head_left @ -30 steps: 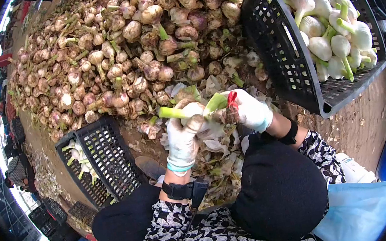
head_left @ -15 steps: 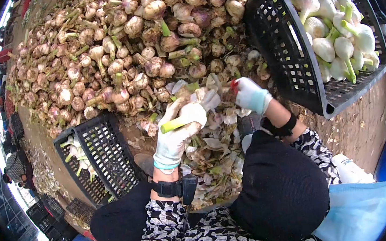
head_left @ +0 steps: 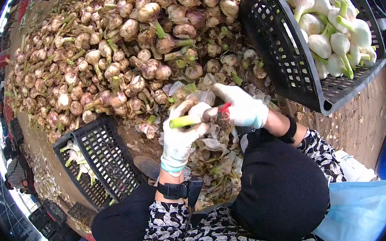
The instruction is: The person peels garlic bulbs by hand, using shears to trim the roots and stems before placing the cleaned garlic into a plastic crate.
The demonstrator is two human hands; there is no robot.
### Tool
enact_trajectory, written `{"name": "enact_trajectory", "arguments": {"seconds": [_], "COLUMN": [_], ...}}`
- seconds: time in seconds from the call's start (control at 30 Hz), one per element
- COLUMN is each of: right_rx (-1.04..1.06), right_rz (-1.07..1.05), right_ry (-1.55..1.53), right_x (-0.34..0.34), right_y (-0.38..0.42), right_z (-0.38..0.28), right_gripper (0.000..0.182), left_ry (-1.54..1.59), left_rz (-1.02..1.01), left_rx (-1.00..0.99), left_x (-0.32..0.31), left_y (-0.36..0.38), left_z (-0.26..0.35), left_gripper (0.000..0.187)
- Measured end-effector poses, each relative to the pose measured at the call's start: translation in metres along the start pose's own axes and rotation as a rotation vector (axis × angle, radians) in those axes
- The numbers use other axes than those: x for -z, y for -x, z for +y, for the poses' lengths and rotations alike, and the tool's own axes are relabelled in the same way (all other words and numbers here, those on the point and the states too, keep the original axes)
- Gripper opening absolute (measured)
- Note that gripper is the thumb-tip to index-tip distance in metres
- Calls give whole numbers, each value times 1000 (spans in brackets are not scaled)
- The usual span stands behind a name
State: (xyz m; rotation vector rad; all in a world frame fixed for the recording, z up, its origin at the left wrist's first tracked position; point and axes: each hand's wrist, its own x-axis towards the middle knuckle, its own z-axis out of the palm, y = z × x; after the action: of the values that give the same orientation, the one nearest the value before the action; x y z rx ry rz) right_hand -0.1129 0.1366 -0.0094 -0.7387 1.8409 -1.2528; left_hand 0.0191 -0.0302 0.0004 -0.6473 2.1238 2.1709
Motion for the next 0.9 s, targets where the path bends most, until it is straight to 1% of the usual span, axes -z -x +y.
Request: {"name": "enact_trajectory", "arguments": {"seconds": [0.03, 0.07, 0.1, 0.13, 0.17, 0.2, 0.23, 0.3, 0.33, 0.37, 0.43, 0.47, 0.5, 0.57, 0.6, 0.63, 0.67, 0.7, 0.73, 0.77, 0.8, 0.83, 0.9], "right_rx": [99, 36, -38, -54, -66, -65, -74, -94, 205, 375, -19, -78, -76, -82, -21, 39, 28, 269, 409, 549, 284, 17, 48], "right_rz": [13, 54, 115, 94, 64, 56, 24, -21, 92, 212, -35, 33, 32, 66, 35, 11, -80, -103, -85, -67, 95, 254, 145], "right_ry": [164, -139, 132, -363, -857, -856, -646, -227, 267, 361, -150, -255, -253, -563, -682, -802, -343, -271, -267, -262, -392, -512, -330], "right_x": [2, -2, -2, -5, -7, -5, -2, 2, -2, -9, 5, 3, 0, 1, -5, -9, -5, -9, -8, -5, -9, -7, 12], "right_y": [1, -1, -11, -18, -23, -21, -13, 4, 6, 4, 6, -1, -1, -5, 0, 7, 8, 8, 5, 0, -10, -17, -11], "right_z": [-4, 8, 31, 73, 101, 90, 62, 11, 3, 6, 1, 20, 36, 39, 39, 25, 11, 12, 15, 20, 53, 85, 102], "right_gripper": [22, 19, 21, 21, 20, 20, 21, 24, 27, 26, 22, 18, 18, 2, 3, 3, 4, 7, 10, 14, 16, 18, 21], "left_ry": [20, 21, 101, 178, 255, 244, 245, 81, 285, 286, 327, 306, 306, 684, 784, 900, 1036, 1173, 1173, 1130, 1088, 1192, 1259], "left_rz": [-17, -15, -7, 0, 8, 5, 10, 81, 73, 69, -4, 22, 24, -190, -173, 77, 97, 118, 118, 201, 282, 225, 359], "left_rx": [-4, -4, 28, 56, 83, 105, 107, -3, 49, 50, 86, 32, 29, 107, 159, 202, 239, 275, 276, 288, 298, 330, 388], "left_x": [-1, -2, -5, -7, -7, -2, -2, -3, -14, -15, -14, -13, -10, -3, -1, -20, -22, -23, -20, -15, -11, -12, -1], "left_y": [0, 1, 4, 4, 3, 1, -1, -5, -2, -1, -1, 0, 0, -1, -2, -2, -5, -7, -9, -12, -13, -13, -13], "left_z": [2, 5, 10, 14, 17, 15, 11, 3, 16, 21, 28, 22, 17, 6, -3, 16, 17, 17, 12, 4, -1, 15, 0], "left_gripper": [59, 59, 63, 66, 70, 72, 72, 68, 65, 65, 60, 57, 57, 55, 52, 46, 41, 37, 37, 35, 33, 31, 32]}}
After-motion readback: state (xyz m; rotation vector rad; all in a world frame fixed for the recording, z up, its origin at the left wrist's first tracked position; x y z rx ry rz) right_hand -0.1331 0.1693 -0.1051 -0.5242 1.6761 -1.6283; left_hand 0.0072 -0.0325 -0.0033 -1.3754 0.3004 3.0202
